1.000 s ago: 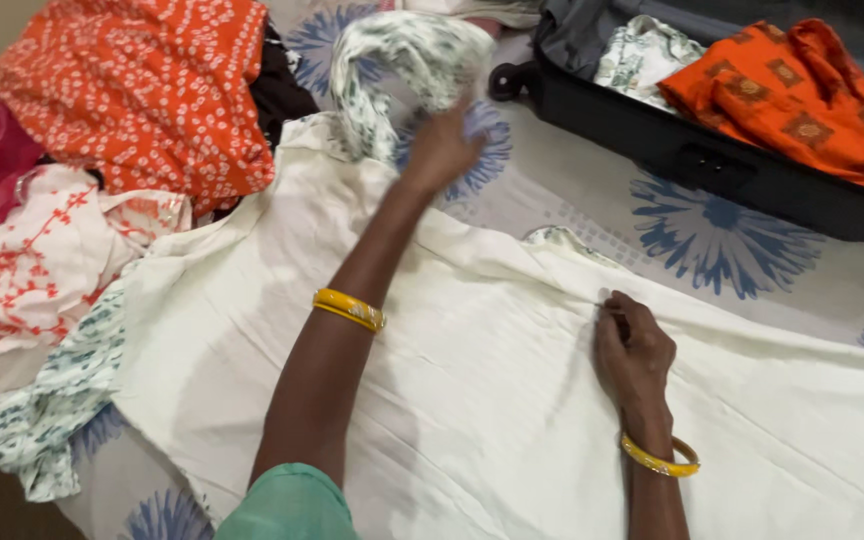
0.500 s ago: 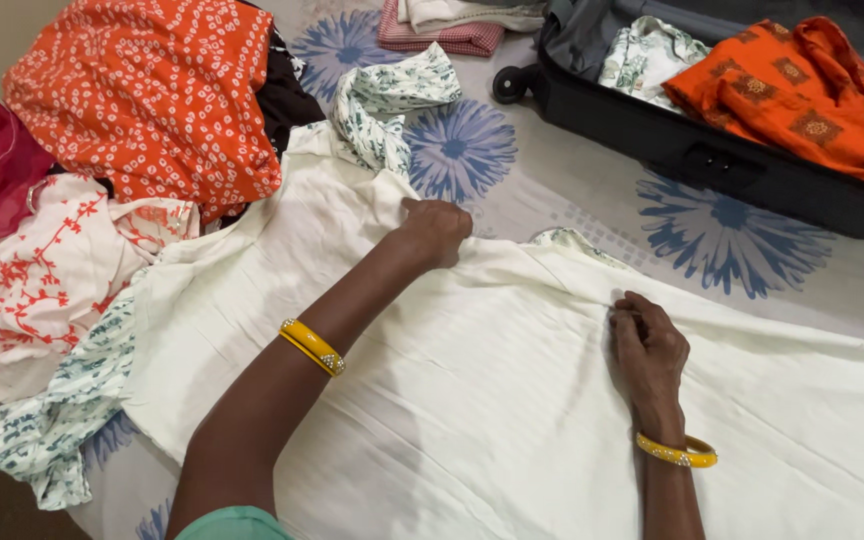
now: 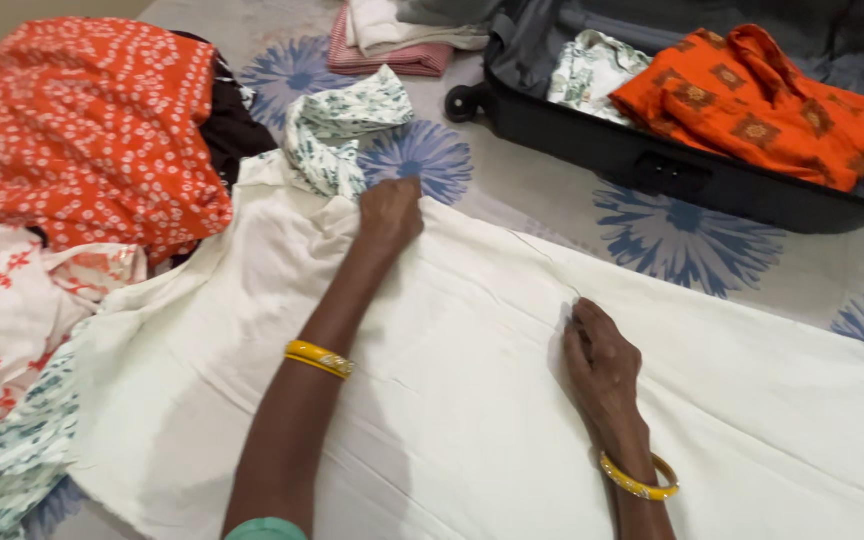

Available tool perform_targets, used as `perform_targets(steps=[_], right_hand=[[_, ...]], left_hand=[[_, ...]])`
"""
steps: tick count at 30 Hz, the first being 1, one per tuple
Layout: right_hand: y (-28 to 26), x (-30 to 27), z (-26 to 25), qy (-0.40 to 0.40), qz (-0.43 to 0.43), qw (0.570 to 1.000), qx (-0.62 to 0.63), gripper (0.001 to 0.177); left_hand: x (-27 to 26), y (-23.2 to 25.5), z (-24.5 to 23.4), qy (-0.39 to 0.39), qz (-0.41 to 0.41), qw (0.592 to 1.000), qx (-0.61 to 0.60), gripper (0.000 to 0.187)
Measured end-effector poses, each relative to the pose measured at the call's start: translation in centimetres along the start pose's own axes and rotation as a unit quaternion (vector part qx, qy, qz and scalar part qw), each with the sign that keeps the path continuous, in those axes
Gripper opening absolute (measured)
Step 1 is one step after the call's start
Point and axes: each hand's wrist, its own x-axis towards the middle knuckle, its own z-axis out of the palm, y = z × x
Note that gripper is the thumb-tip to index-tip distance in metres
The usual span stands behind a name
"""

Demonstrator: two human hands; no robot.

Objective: The person folds a white patterned cloth on a bed. They smooth the fabric, fold it in half lengthwise, then fold it again to create a compact rectangle. The cloth remains on the bed after folding.

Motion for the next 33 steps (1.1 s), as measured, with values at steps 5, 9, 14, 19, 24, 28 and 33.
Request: perform_targets(steps=[5,9,14,19,24,28,33], right_hand=[[0.6,-0.2,0.3,0.020,-0.025,0.999,-0.011,0.029],[1.4,-0.4,0.6,0.035,0.126,0.991,0.036,0.027],[2.1,-0.3,0.2,0.079,0.109,0.981,0.139,0.033],[0.8,-0.3,0.0,0.050,0.063,0.996,0.027,0.040],[-0.4,-0.2,-0.5,0.012,0.054,0.998,0.000,0.042],[-0.3,-0.2,-0.7,-0.022,0.023,0.999,-0.029,0.034],[0.4,-0.2,-0.3,-0.023,0.014,0.999,-0.038,0.028]], left_hand=[[0.2,-0.1,-3.0,-0.034,-0.023,0.990,-0.136,0.009],[-4.3,0.8,-5.3,0.141,0.086,0.960,-0.225,0.015],[-15.4,-0.2,-7.9,0.153,0.289,0.944,-0.047,0.008],[-19.2,-0.4,-9.5,0.083,0.242,0.963,-0.088,0.005],[-17.5,2.1,-8.3,0.077,0.203,0.970,-0.112,0.003],[-15.3,3.5,-7.3,0.050,0.193,0.971,-0.133,0.002],[-13.3,7.3,-5.7,-0.015,0.257,0.966,-0.023,0.019]])
